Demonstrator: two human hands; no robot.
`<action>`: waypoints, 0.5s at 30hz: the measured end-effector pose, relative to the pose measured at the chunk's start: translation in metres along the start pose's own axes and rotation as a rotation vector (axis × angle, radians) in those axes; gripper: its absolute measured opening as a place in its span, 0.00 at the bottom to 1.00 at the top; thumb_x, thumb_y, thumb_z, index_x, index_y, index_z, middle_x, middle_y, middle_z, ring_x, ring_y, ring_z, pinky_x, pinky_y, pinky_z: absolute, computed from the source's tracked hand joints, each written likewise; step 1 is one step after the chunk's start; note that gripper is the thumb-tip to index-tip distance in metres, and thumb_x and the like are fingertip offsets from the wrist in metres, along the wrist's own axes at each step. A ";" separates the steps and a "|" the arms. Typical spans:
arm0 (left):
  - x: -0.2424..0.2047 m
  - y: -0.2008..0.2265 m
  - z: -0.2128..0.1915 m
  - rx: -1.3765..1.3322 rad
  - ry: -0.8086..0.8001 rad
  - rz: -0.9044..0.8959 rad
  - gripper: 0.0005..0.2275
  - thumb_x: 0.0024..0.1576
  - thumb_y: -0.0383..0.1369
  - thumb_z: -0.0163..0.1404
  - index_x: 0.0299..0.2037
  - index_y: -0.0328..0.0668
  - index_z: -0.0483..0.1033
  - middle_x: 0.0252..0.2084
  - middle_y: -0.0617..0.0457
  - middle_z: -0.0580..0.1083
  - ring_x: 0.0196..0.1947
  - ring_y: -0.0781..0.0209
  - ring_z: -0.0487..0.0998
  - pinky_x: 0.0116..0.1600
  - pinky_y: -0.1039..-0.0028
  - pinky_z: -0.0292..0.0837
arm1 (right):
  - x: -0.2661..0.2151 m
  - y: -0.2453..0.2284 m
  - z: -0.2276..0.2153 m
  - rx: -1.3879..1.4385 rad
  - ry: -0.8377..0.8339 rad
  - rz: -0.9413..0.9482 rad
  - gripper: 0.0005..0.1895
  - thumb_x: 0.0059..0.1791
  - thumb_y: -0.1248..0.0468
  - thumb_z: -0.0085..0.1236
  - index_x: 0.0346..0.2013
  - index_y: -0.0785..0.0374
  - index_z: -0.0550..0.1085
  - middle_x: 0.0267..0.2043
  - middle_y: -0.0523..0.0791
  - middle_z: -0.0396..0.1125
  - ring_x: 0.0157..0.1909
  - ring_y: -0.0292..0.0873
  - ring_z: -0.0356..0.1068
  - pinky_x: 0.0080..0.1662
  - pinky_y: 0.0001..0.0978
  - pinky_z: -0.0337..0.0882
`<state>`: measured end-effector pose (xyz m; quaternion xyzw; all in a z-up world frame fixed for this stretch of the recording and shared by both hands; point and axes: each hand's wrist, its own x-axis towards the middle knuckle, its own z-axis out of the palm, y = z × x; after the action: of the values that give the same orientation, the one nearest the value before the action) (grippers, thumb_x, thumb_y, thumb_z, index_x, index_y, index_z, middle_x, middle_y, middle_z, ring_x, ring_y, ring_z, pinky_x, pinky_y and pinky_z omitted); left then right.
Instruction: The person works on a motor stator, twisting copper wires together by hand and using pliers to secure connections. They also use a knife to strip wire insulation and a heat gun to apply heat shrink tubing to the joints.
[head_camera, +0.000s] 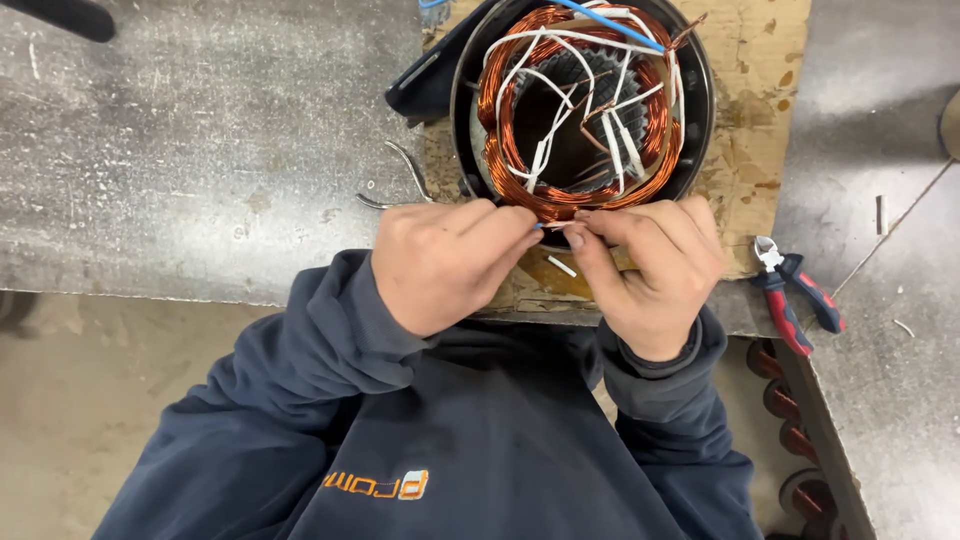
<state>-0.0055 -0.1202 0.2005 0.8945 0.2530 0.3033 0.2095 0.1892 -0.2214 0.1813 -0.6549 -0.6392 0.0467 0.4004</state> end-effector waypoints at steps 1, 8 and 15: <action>0.000 0.000 0.001 0.009 -0.002 0.031 0.07 0.60 0.32 0.60 0.42 0.43 0.76 0.29 0.54 0.72 0.26 0.54 0.76 0.32 0.66 0.69 | -0.002 0.001 0.002 -0.006 0.024 0.000 0.09 0.47 0.68 0.73 0.39 0.60 0.80 0.38 0.41 0.73 0.40 0.45 0.66 0.43 0.33 0.64; 0.003 0.005 0.007 0.135 0.017 0.112 0.10 0.62 0.30 0.58 0.52 0.40 0.78 0.30 0.57 0.70 0.26 0.62 0.75 0.31 0.69 0.67 | -0.003 0.002 0.007 -0.031 0.109 -0.020 0.10 0.47 0.69 0.74 0.40 0.59 0.80 0.39 0.42 0.73 0.41 0.45 0.67 0.44 0.33 0.65; 0.009 0.009 0.006 0.248 0.054 0.119 0.10 0.61 0.32 0.59 0.51 0.46 0.79 0.33 0.60 0.70 0.28 0.63 0.72 0.34 0.71 0.66 | -0.001 0.003 0.004 0.012 0.092 -0.001 0.11 0.47 0.69 0.75 0.39 0.60 0.80 0.38 0.42 0.73 0.37 0.43 0.67 0.43 0.33 0.64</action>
<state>0.0080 -0.1232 0.2046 0.9185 0.2404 0.3054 0.0723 0.1894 -0.2197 0.1766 -0.6536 -0.6200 0.0202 0.4336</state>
